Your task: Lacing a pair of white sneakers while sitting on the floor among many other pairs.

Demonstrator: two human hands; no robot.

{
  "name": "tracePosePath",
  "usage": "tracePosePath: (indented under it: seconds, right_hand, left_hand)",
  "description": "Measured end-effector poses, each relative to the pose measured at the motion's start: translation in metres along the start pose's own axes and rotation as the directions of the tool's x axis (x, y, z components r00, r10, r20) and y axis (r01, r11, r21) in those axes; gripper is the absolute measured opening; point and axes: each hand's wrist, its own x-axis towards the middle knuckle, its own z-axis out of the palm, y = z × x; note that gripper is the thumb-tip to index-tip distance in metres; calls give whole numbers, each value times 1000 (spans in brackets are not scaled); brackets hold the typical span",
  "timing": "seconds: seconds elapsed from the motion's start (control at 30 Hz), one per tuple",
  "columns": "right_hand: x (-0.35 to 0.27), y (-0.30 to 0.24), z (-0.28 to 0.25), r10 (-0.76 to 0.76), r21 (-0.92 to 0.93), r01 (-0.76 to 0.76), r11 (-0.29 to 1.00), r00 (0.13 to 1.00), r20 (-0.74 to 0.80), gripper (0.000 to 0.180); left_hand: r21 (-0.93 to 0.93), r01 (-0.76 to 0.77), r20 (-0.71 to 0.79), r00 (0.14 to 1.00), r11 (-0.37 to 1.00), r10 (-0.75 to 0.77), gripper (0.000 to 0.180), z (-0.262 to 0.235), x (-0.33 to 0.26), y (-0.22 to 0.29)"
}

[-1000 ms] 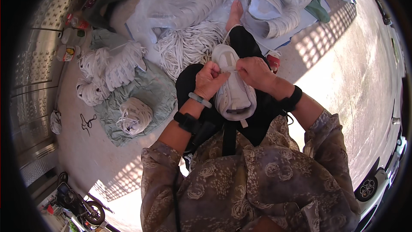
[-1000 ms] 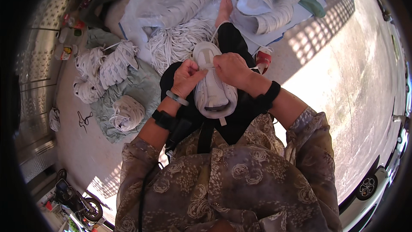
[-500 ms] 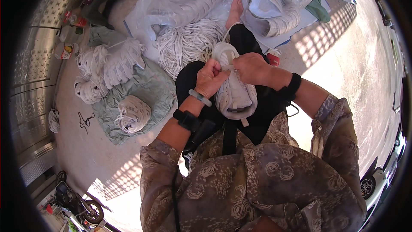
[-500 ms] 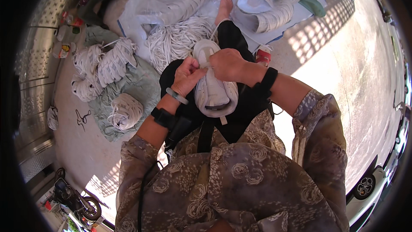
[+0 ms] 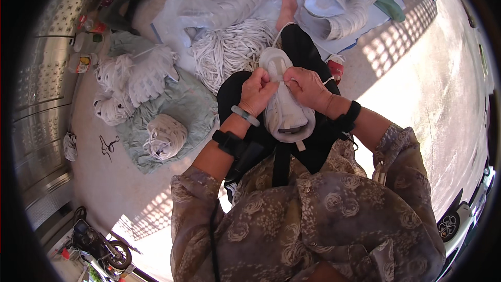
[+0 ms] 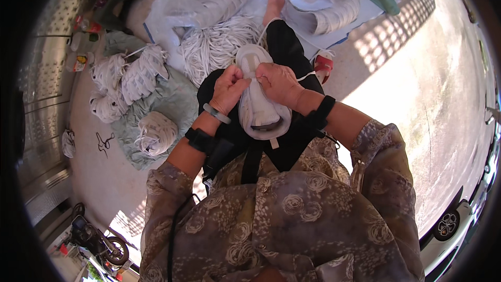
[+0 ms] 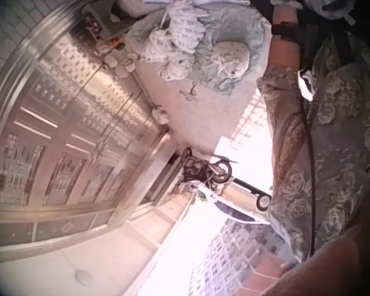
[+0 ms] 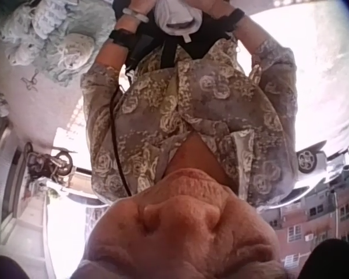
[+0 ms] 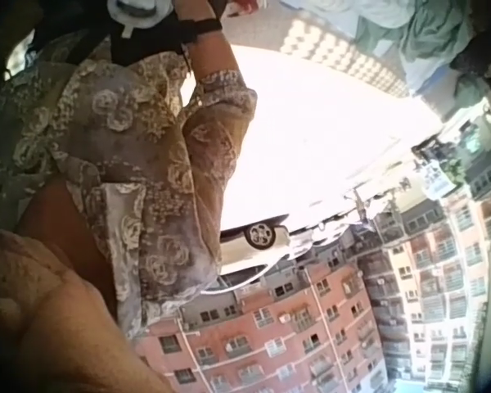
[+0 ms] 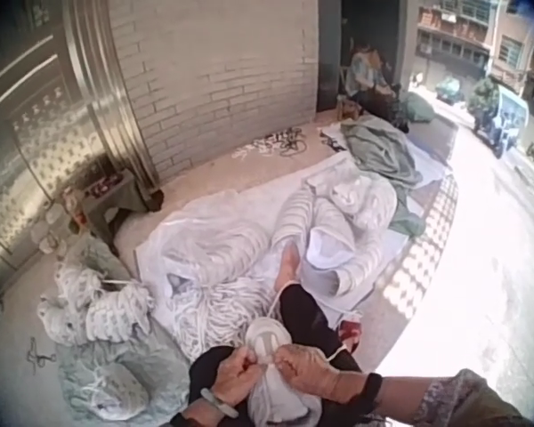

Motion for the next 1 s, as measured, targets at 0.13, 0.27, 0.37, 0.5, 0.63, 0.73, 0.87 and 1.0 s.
tracePosePath:
  seconds: [0.13,0.27,0.37,0.5,0.63,0.73,0.87,1.0]
  right_hand:
    - [-4,-4,-18,125,-104,-120,987,991,43,8]
    - [-5,1,-23,147,-22,-146,989,983,112,8]
    - [-6,2,-17,95,-93,-91,992,994,46,8]
    - [-4,-1,-15,23,-169,-18,985,999,28,6]
    - [-2,-6,-14,62,-260,-38,965,994,86,7]
    - [-2,-6,-15,81,-256,-54,965,992,95,7]
    - [-1,-3,-14,92,-119,-83,989,994,67,6]
    - [-2,-2,-11,139,-171,-118,978,983,119,5]
  left_hand:
    - [11,-132,-120,984,991,132,15,7,-10,6]
    - [63,-325,-141,933,944,331,15,8,-10,10]
    - [98,-330,-105,935,939,339,16,7,-9,11]
    - [111,-310,-81,944,944,320,14,6,-9,11]
    - [112,-322,-104,937,940,334,14,9,-13,11]
    - [110,-314,-110,939,943,326,12,10,-15,12]
    - [172,-359,-89,922,917,377,12,10,-16,13]
    - [143,-313,-86,941,939,327,13,10,-16,14]
